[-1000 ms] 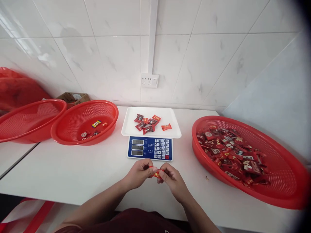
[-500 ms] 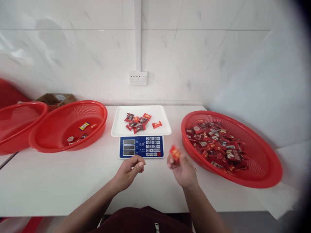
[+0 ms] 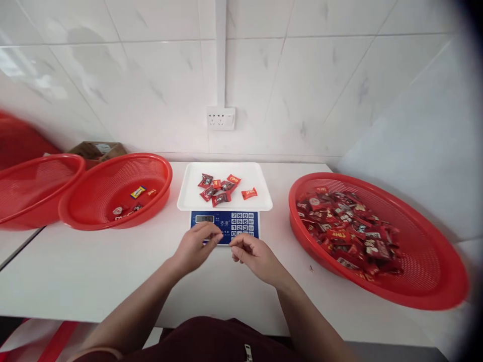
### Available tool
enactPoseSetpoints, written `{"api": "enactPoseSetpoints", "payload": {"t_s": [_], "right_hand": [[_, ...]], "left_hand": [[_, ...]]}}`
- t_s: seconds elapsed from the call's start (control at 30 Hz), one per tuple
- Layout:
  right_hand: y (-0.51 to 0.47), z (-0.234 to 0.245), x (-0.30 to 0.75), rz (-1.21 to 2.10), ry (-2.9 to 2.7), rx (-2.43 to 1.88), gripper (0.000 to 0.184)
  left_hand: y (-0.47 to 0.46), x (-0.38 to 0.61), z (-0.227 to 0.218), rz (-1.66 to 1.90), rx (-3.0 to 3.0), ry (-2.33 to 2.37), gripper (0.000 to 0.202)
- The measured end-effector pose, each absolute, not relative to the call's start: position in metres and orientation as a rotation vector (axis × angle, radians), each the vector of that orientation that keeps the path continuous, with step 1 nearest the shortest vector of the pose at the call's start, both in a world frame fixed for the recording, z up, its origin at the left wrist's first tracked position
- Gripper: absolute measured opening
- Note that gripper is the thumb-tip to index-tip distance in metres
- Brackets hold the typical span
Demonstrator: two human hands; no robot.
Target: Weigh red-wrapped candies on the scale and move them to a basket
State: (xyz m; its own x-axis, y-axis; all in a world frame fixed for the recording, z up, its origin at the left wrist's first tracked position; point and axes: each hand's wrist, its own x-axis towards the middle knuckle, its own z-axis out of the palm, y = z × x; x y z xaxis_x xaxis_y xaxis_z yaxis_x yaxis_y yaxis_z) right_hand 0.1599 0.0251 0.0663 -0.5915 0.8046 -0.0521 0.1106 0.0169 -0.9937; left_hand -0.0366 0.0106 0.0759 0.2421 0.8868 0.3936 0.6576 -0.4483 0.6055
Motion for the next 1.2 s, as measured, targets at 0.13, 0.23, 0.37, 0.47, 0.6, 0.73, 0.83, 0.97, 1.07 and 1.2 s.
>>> {"api": "enactPoseSetpoints", "payload": {"t_s": [0.13,0.23,0.37,0.47,0.6,0.73,0.83,0.97,1.07,1.2], "right_hand": [[0.024,0.048,0.148,1.861,-1.769,-0.866,0.017],[0.018,0.028,0.140,2.157,-1.890,-0.825,0.017],[0.015,0.017,0.135,2.264,-2.020,-0.759,0.019],[0.017,0.019,0.139,2.207,-2.056,-0.764,0.020],[0.018,0.020,0.143,2.087,-2.110,-0.790,0.024],[0.016,0.018,0.142,2.040,-2.136,-0.801,0.030],[0.014,0.018,0.140,2.005,-2.159,-0.815,0.032],[0.014,0.018,0.140,1.991,-2.161,-0.823,0.034],[0.015,0.017,0.141,1.986,-2.145,-0.830,0.033],[0.015,0.014,0.141,2.003,-2.114,-0.830,0.032]], "left_hand": [[0.042,-0.065,0.094,1.027,2.348,1.667,0.014],[0.076,-0.080,0.100,0.934,2.439,1.703,0.018],[0.116,-0.092,0.100,0.702,2.501,1.685,0.027],[0.131,-0.095,0.100,0.548,2.499,1.676,0.029],[0.134,-0.097,0.103,0.472,2.425,1.725,0.029],[0.132,-0.100,0.105,0.468,2.356,1.839,0.030],[0.131,-0.098,0.103,0.505,2.351,1.809,0.033],[0.133,-0.088,0.100,0.485,2.431,1.681,0.037],[0.137,-0.084,0.098,0.423,2.446,1.666,0.037],[0.136,-0.091,0.101,0.412,2.447,1.686,0.034]]}}
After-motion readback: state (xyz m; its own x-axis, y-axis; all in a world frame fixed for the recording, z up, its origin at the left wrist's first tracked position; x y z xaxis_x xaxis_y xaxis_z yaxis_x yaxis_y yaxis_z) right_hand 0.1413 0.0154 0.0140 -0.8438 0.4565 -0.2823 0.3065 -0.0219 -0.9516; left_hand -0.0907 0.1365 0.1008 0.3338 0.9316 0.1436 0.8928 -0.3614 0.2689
